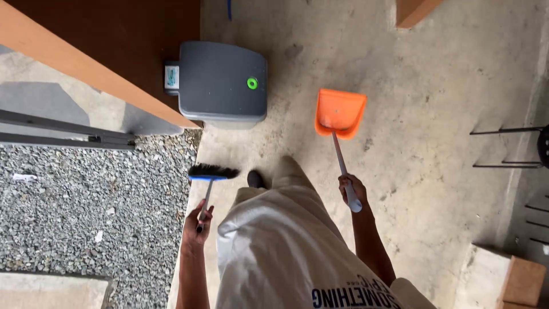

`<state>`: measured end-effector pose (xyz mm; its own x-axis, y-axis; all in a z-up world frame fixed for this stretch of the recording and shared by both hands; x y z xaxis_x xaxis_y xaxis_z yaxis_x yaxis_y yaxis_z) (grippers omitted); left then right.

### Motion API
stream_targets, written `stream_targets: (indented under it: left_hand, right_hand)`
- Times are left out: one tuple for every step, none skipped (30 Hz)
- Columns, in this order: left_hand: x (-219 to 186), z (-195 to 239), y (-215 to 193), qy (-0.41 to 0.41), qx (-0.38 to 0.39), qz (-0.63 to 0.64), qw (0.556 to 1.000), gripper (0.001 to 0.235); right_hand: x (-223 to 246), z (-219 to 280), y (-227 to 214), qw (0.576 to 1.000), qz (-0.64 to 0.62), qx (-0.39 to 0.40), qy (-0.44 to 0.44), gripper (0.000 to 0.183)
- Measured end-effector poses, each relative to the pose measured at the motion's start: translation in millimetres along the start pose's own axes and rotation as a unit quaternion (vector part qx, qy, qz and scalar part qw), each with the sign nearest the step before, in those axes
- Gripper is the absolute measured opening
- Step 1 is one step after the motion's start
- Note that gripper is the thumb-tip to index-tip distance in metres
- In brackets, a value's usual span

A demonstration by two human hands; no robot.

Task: The person sweeps a patterned concrete floor using a blue broom and an orange dustpan. They gather debris into the dustpan and empty it into a nearby trash bin. The person continues sweeping around furniture and along the walls of the room.

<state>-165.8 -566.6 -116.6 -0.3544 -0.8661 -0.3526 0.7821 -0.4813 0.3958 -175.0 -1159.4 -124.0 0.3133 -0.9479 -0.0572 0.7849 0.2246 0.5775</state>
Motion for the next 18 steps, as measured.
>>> stream_targets:
  left_hand:
    - [-1, 2, 4, 0.004, -0.001, -0.015, 1.0, 0.053]
    - [-2, 4, 10, 0.007, -0.001, -0.031, 0.999, 0.059]
    - [0, 3, 8, 0.011, 0.006, -0.028, 1.0, 0.059]
    - [3, 2, 7, 0.002, 0.013, -0.036, 0.999, 0.061]
    - [4, 0, 6, -0.002, 0.02, -0.043, 0.999, 0.063]
    - [-2, -10, 24, 0.005, 0.027, -0.037, 0.999, 0.063]
    - [-1, -5, 23, 0.015, 0.023, -0.035, 0.999, 0.063]
    - [0, -1, 22, 0.024, 0.019, -0.033, 0.999, 0.063]
    - [2, -5, 16, 0.024, 0.016, -0.029, 0.999, 0.063]
    - [4, -8, 11, 0.033, 0.01, -0.019, 0.999, 0.061]
    - [5, -17, 15, 0.045, 0.01, -0.009, 0.999, 0.059]
    - [9, -23, 21, 0.048, 0.014, -0.003, 0.999, 0.059]
    - [10, -27, 20, 0.058, 0.019, -0.024, 0.998, 0.058]
    - [11, -31, 19, 0.068, 0.023, -0.045, 0.996, 0.057]
    - [14, -31, 23, 0.071, 0.026, -0.044, 0.996, 0.057]
    - [19, -31, 25, 0.059, 0.019, -0.047, 0.997, 0.055]
    - [23, -35, 31, 0.047, 0.015, -0.051, 0.997, 0.052]
    - [18, -39, 46, 0.051, 0.021, -0.049, 0.997, 0.052]
  right_hand:
    - [-4, 9, 8, 1.0, 0.007, 0.002, 0.009, 0.008]
    - [-8, 19, 16, 1.0, 0.014, 0.005, 0.017, 0.01]
    - [-10, 23, 14, 1.0, 0.018, 0.012, 0.015, 0.01]
    - [-12, 28, 9, 1.0, 0.027, -0.011, 0.007, 0.006]
    - [-14, 27, 7, 0.999, 0.039, -0.03, 0.001, 0.003]
    - [-6, 13, 24, 0.999, 0.045, -0.02, 0.001, 0.003]
    - [-7, 15, 23, 0.997, 0.077, -0.029, 0.016, 0.005]
    - [-8, 17, 23, 0.993, 0.108, -0.037, 0.03, 0.008]
    - [-4, 14, 20, 0.992, 0.112, -0.039, 0.033, 0.008]
    - [-1, 13, 17, 0.992, 0.11, -0.042, 0.046, 0.008]
    - [8, 6, 22, 0.991, 0.111, -0.04, 0.056, 0.007]
    - [20, 1, 24, 0.991, 0.116, -0.035, 0.055, 0.007]
    - [25, -3, 20, 0.989, 0.13, -0.04, 0.061, 0.008]
    - [30, -6, 17, 0.986, 0.143, -0.045, 0.067, 0.009]
    - [37, -10, 9, 0.986, 0.144, -0.041, 0.067, 0.009]
    - [45, -15, 2, 0.988, 0.143, -0.035, 0.054, 0.011]
    - [55, -21, -3, 0.989, 0.142, -0.028, 0.038, 0.014]
    - [38, 4, 33, 0.989, 0.144, -0.022, 0.036, 0.014]
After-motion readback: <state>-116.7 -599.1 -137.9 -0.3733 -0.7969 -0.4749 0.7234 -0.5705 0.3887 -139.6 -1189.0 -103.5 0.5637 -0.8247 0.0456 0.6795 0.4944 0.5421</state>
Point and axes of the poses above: each hand's wrist, its own z-axis away from the middle knuckle, its own y-axis out of the palm, x = y × z, the point moved 6 cm from there along -z, towards the middle knuckle, and after that the axes turned 15 degrees about y, right-handed, at the moved point
